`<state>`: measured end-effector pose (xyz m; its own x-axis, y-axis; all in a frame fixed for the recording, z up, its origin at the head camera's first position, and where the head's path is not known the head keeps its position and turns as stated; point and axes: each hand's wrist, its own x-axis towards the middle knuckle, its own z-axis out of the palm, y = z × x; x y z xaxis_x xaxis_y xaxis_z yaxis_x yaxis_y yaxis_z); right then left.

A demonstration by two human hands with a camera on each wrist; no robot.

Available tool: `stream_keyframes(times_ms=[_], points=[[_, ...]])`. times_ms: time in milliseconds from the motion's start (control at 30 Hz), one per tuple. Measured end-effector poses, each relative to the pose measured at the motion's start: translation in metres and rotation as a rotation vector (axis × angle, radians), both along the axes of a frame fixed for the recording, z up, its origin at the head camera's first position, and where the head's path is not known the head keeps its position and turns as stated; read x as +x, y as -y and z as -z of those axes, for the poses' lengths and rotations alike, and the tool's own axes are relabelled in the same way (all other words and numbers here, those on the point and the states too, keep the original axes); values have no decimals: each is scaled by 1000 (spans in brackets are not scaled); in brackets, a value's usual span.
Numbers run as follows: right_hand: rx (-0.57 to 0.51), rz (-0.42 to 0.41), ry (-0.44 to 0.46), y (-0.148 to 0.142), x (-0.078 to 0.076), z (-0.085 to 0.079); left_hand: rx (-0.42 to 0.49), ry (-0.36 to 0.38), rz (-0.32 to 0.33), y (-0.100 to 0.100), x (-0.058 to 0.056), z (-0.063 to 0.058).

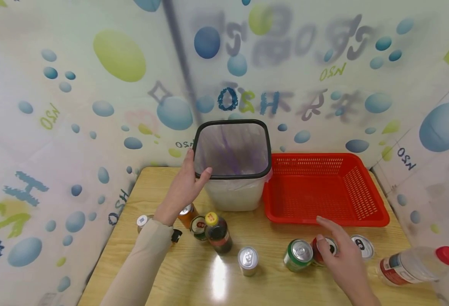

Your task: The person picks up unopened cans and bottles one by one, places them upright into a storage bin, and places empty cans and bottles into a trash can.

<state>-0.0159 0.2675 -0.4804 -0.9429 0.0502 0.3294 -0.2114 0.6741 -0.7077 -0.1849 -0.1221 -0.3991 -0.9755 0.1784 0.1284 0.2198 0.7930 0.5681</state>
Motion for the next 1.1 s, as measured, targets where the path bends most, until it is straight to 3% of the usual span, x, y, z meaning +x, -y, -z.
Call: stream_keyframes(times_ms=[300,667,800,1100], points=[[136,44,-3,6,-3,35,-1,2,1,1,0,0],[167,55,-31,5,-6,50,-3,-17,0,1,0,1],[188,48,-79,4,-7,53,-1,-14,-2,1,0,0],[280,-19,-286,3,-12,62,10,-14,-1,1,0,1]])
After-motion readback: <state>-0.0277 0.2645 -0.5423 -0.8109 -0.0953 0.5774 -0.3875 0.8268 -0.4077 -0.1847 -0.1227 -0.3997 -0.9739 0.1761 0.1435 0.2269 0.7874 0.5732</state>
